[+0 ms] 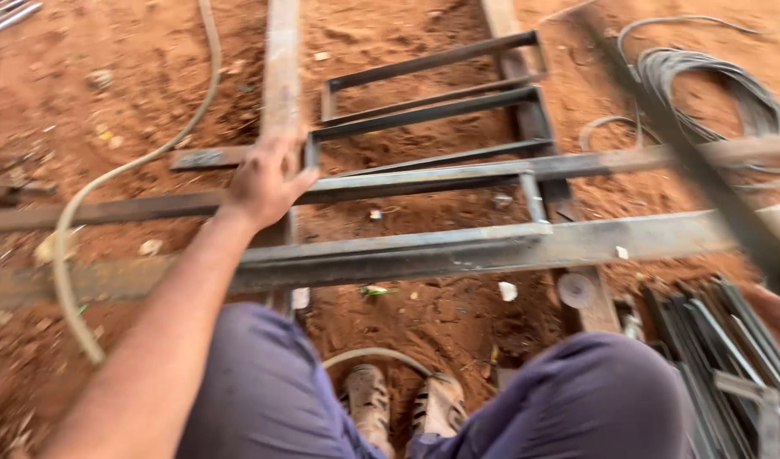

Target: The person fits metal pieces together on a work surface and welds them together using a welding electrode holder.

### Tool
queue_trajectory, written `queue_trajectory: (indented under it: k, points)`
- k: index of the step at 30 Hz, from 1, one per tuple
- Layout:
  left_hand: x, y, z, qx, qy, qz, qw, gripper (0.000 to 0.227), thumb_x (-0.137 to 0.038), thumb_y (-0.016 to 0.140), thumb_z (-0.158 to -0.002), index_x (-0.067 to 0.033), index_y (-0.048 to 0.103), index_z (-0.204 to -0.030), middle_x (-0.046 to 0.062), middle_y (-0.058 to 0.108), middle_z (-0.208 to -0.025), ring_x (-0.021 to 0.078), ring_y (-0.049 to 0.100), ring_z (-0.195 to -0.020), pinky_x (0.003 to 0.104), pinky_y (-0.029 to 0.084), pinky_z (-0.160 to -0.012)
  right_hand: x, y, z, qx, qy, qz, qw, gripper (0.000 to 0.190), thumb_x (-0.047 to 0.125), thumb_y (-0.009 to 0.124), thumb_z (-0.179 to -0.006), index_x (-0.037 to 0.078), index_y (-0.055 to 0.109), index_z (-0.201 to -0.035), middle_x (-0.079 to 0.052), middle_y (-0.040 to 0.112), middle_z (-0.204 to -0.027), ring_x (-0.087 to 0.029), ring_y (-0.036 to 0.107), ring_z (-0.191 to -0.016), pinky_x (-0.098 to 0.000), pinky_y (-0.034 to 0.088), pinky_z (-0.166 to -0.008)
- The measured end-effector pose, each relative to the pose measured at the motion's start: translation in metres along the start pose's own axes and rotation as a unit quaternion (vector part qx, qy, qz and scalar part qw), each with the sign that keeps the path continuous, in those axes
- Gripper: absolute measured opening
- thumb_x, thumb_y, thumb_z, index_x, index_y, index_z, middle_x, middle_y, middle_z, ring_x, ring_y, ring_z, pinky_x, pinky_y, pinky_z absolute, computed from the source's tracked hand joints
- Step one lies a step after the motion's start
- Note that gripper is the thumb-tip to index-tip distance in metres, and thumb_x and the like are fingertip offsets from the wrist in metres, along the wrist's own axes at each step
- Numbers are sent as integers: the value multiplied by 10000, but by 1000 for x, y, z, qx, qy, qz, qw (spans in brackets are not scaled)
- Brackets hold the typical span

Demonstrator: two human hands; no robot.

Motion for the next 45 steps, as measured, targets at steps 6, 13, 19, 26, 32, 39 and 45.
queue_trajectory:
  k: [6,13,19,26,32,39,45]
  points:
    - [62,-37,35,-125,69,-124,982,988,-251,952,-654,-57,448,-1480,267,417,-1469,435,444,-1367,521,456,-1079,459,140,-55,61,-173,302,936,332,445,759,-881,165,752,-1059,-75,737,-977,-294,719,-900,-457,570,-750]
    - [224,29,119,190,-138,-17,972,493,-169,818,-720,-98,721,-1199,131,764,-1098,264,754,-948,376,605,-876,483,312,-68,285,-244,216,901,331,453,726,-861,222,742,-1098,-10,685,-1078,-239,686,-1043,-402,575,-868]
    - [245,38,127,230,-181,-57,954,468,-150,828,-713,-110,722,-1167,123,778,-1074,272,749,-989,380,600,-894,468,346,-70,324,-242,209,891,278,397,728,-899,179,725,-1071,-51,642,-1036,-259,674,-1034,-414,571,-870]
    - [247,49,122,255,-214,-80,940,743,-177,915,-658,-148,568,-1315,172,745,-1087,360,719,-1031,462,583,-897,469,347,-68,299,-258,150,906,335,279,755,-832,161,680,-1136,-84,611,-1060,-327,634,-1022,-478,563,-801]
    - [255,58,125,266,-182,-129,938,482,-178,845,-734,-167,674,-1185,141,786,-931,353,776,-903,446,627,-837,468,357,-56,195,-354,183,896,291,323,766,-807,133,703,-1017,-110,627,-1037,-323,620,-1033,-477,530,-857]
    - [201,41,109,329,-222,-261,880,293,-200,750,-847,-150,666,-1124,150,781,-1030,368,744,-1031,481,611,-910,459,372,-52,208,-384,306,846,197,185,623,-953,37,692,-1063,-89,652,-1055,-211,636,-1005,-363,593,-794]
    - [191,38,111,351,-256,-265,861,365,-256,766,-869,-176,624,-1196,147,784,-1098,348,744,-1093,473,607,-970,467,383,-51,238,-378,312,838,206,175,576,-1013,42,693,-908,-105,682,-979,-204,676,-937,-369,623,-750]
Point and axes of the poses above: each hand's wrist, its own z-axis away from the middle knuckle, its own y-axis out of the palm, x = y × z, the point moved 5 cm from there along -z, towards the middle knuckle
